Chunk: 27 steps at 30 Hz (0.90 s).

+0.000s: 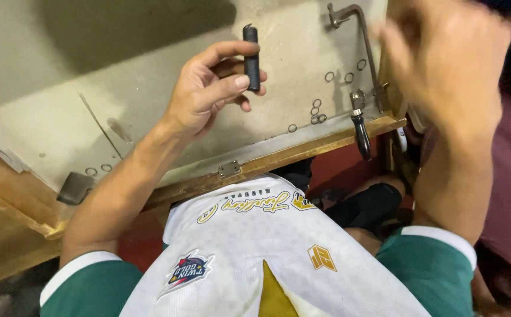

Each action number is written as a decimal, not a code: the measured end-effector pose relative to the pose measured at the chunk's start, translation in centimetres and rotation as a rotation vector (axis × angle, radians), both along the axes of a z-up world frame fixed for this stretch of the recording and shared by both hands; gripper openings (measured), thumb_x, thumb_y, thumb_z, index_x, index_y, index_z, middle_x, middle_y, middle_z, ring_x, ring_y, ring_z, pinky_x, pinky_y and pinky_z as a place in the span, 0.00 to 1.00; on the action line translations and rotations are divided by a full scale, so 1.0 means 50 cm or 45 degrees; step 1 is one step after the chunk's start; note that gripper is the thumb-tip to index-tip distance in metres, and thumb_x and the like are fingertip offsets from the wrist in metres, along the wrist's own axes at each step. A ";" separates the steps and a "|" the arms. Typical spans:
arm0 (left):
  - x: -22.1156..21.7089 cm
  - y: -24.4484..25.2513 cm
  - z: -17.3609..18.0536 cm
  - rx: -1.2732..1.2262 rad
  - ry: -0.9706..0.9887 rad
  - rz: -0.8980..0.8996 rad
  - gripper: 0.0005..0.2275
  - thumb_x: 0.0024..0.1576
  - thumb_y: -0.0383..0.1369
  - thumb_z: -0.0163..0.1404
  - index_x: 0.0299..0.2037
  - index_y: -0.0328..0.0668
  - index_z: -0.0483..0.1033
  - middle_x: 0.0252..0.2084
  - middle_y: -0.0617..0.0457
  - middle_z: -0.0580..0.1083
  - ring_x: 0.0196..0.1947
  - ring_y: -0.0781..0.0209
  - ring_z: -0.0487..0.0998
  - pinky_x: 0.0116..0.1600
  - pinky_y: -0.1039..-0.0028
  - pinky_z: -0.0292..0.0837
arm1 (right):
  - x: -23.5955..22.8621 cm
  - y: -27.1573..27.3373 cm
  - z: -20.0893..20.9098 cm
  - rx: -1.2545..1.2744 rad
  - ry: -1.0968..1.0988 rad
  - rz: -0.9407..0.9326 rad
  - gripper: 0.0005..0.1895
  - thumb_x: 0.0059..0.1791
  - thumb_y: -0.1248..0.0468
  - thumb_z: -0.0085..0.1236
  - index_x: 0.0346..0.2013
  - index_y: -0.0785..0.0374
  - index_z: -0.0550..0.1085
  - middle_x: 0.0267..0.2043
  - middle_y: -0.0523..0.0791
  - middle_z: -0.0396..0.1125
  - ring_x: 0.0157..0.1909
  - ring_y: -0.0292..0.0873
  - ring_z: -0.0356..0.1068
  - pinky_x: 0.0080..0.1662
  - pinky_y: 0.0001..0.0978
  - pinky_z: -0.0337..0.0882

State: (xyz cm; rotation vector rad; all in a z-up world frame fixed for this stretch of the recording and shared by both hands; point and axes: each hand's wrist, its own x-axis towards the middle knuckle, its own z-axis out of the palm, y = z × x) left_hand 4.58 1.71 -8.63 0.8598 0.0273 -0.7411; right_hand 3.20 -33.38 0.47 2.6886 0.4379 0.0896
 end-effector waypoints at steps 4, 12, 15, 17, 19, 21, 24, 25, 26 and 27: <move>0.019 -0.010 0.010 -0.078 -0.033 -0.037 0.21 0.61 0.27 0.56 0.64 0.38 0.67 0.52 0.37 0.78 0.48 0.49 0.83 0.42 0.74 0.83 | -0.169 0.051 -0.003 0.145 0.698 -0.488 0.36 0.62 0.29 0.40 0.42 0.57 0.75 0.32 0.44 0.73 0.30 0.45 0.75 0.31 0.42 0.73; 0.029 -0.034 0.000 -0.119 -0.124 -0.037 0.19 0.64 0.27 0.54 0.65 0.41 0.67 0.55 0.38 0.78 0.51 0.51 0.83 0.43 0.73 0.83 | -0.273 0.109 -0.159 1.202 0.191 -0.655 0.10 0.57 0.65 0.68 0.38 0.69 0.77 0.28 0.45 0.60 0.31 0.42 0.58 0.36 0.35 0.59; 0.031 -0.033 -0.004 -0.167 -0.144 -0.049 0.19 0.65 0.26 0.54 0.66 0.41 0.66 0.56 0.37 0.78 0.51 0.52 0.83 0.44 0.73 0.83 | -0.244 0.164 -0.166 1.594 -0.228 -0.602 0.11 0.57 0.66 0.65 0.36 0.70 0.72 0.35 0.49 0.65 0.37 0.45 0.63 0.41 0.36 0.63; 0.036 -0.036 -0.002 -0.174 -0.181 -0.055 0.19 0.65 0.28 0.54 0.66 0.40 0.66 0.57 0.35 0.77 0.53 0.49 0.83 0.45 0.72 0.82 | -0.195 0.206 -0.154 2.552 -0.004 -0.413 0.16 0.58 0.60 0.56 0.42 0.60 0.57 0.44 0.52 0.64 0.35 0.54 0.74 0.34 0.46 0.81; 0.039 -0.040 0.002 -0.191 -0.174 -0.053 0.19 0.65 0.28 0.54 0.66 0.40 0.66 0.57 0.35 0.77 0.53 0.49 0.83 0.45 0.72 0.82 | -0.154 0.252 -0.138 2.640 0.040 -0.386 0.11 0.58 0.64 0.49 0.39 0.59 0.56 0.32 0.49 0.58 0.24 0.47 0.65 0.26 0.37 0.70; 0.044 -0.038 0.008 -0.189 -0.178 -0.028 0.19 0.65 0.27 0.53 0.65 0.39 0.65 0.56 0.34 0.77 0.53 0.48 0.82 0.45 0.72 0.82 | -0.112 0.290 -0.133 2.745 0.109 -0.333 0.09 0.58 0.69 0.42 0.35 0.58 0.56 0.20 0.45 0.52 0.13 0.40 0.56 0.17 0.28 0.59; 0.053 -0.041 0.012 -0.233 -0.166 -0.017 0.20 0.65 0.28 0.54 0.66 0.39 0.65 0.56 0.35 0.77 0.53 0.48 0.82 0.48 0.71 0.83 | -0.064 0.326 -0.129 2.218 -0.199 -0.599 0.13 0.50 0.64 0.64 0.38 0.61 0.66 0.35 0.43 0.60 0.34 0.38 0.63 0.41 0.28 0.66; 0.057 -0.043 0.012 -0.234 -0.145 0.025 0.20 0.65 0.29 0.55 0.66 0.41 0.66 0.56 0.35 0.77 0.54 0.48 0.83 0.51 0.69 0.82 | -0.048 0.337 -0.125 2.258 -0.127 -0.558 0.13 0.50 0.65 0.65 0.39 0.61 0.66 0.36 0.43 0.61 0.30 0.35 0.62 0.36 0.25 0.65; 0.061 -0.047 0.010 -0.242 -0.122 0.062 0.20 0.64 0.30 0.56 0.66 0.43 0.66 0.57 0.36 0.77 0.55 0.47 0.83 0.54 0.67 0.81 | -0.034 0.346 -0.119 2.291 -0.061 -0.520 0.14 0.49 0.66 0.65 0.39 0.62 0.65 0.36 0.44 0.62 0.26 0.32 0.60 0.31 0.22 0.65; 0.065 -0.053 0.004 -0.245 -0.130 0.056 0.20 0.64 0.30 0.56 0.66 0.43 0.66 0.57 0.36 0.77 0.55 0.47 0.83 0.54 0.67 0.81 | -0.025 0.346 -0.114 2.290 -0.073 -0.517 0.14 0.49 0.66 0.65 0.39 0.62 0.65 0.36 0.44 0.62 0.26 0.32 0.60 0.31 0.22 0.65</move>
